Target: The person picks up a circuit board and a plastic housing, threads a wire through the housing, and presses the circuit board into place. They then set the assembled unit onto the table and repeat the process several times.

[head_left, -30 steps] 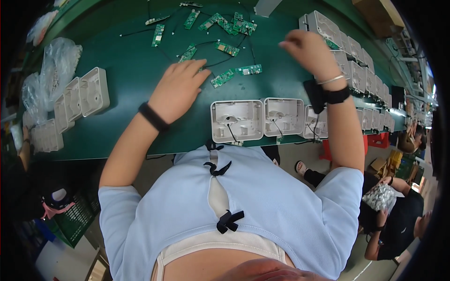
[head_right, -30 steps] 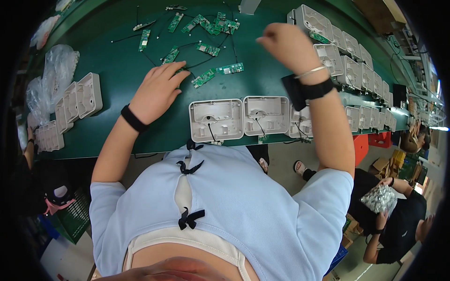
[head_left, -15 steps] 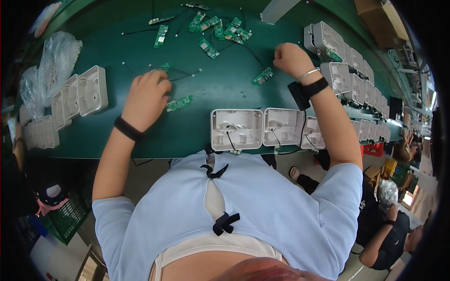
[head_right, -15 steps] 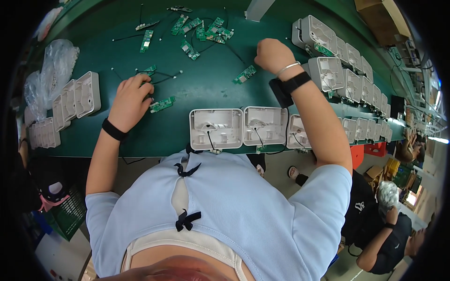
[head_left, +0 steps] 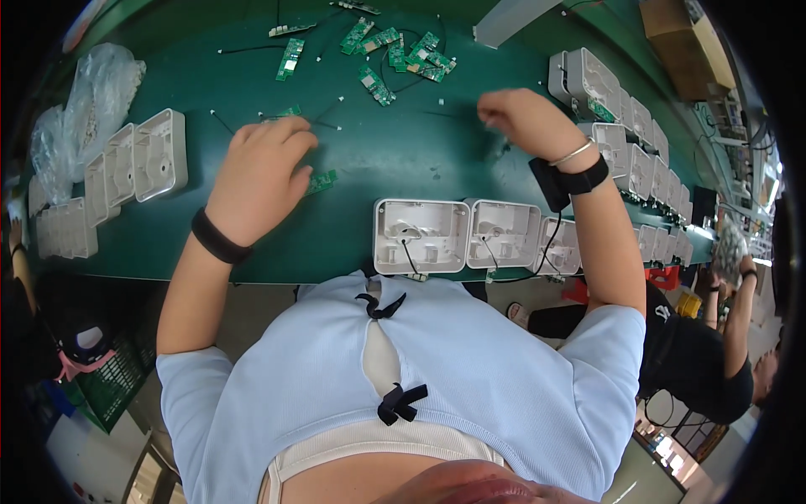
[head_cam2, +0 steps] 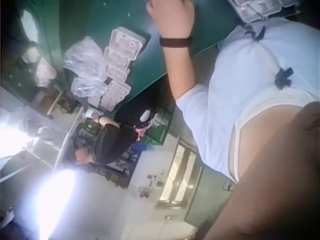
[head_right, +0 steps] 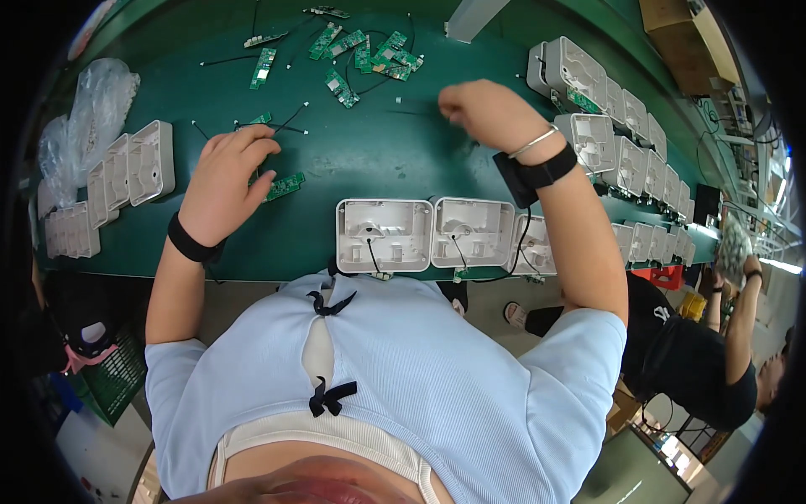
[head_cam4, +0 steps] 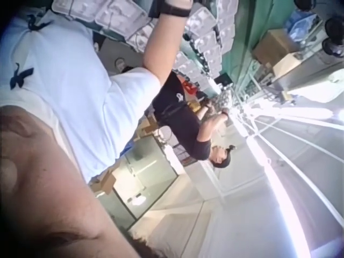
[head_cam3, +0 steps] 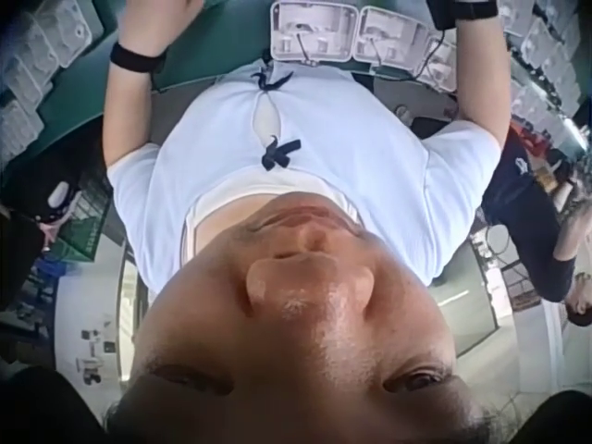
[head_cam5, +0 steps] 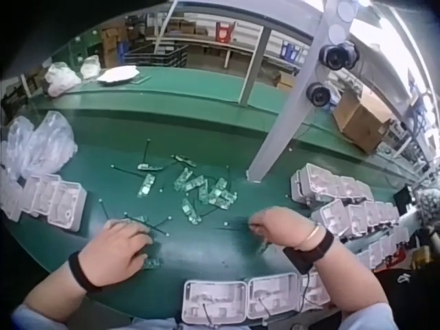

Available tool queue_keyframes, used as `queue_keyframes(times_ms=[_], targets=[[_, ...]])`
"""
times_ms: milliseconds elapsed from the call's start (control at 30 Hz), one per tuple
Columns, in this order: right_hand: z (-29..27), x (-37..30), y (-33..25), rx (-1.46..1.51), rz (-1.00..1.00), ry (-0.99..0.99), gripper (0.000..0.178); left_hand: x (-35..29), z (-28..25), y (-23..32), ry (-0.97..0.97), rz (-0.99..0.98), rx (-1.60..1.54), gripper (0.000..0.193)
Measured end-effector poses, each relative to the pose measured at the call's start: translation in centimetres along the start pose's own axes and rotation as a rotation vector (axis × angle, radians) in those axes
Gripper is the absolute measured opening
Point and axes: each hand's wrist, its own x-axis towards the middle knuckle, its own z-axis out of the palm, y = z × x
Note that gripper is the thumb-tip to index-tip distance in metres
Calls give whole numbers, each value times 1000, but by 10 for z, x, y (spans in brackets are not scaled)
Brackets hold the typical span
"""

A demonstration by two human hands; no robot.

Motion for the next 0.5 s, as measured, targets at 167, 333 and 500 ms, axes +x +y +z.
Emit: queue_keyframes(times_ms=[167, 333, 500], targets=[[0, 31, 6, 164, -180, 632, 21, 4, 7, 11, -118, 29, -158, 33], [8, 74, -3, 19, -139, 450, 22, -5, 2, 18, -144, -2, -225, 34], [-18, 37, -6, 197, -58, 573, 22, -22, -7, 10, -116, -56, -186, 35]])
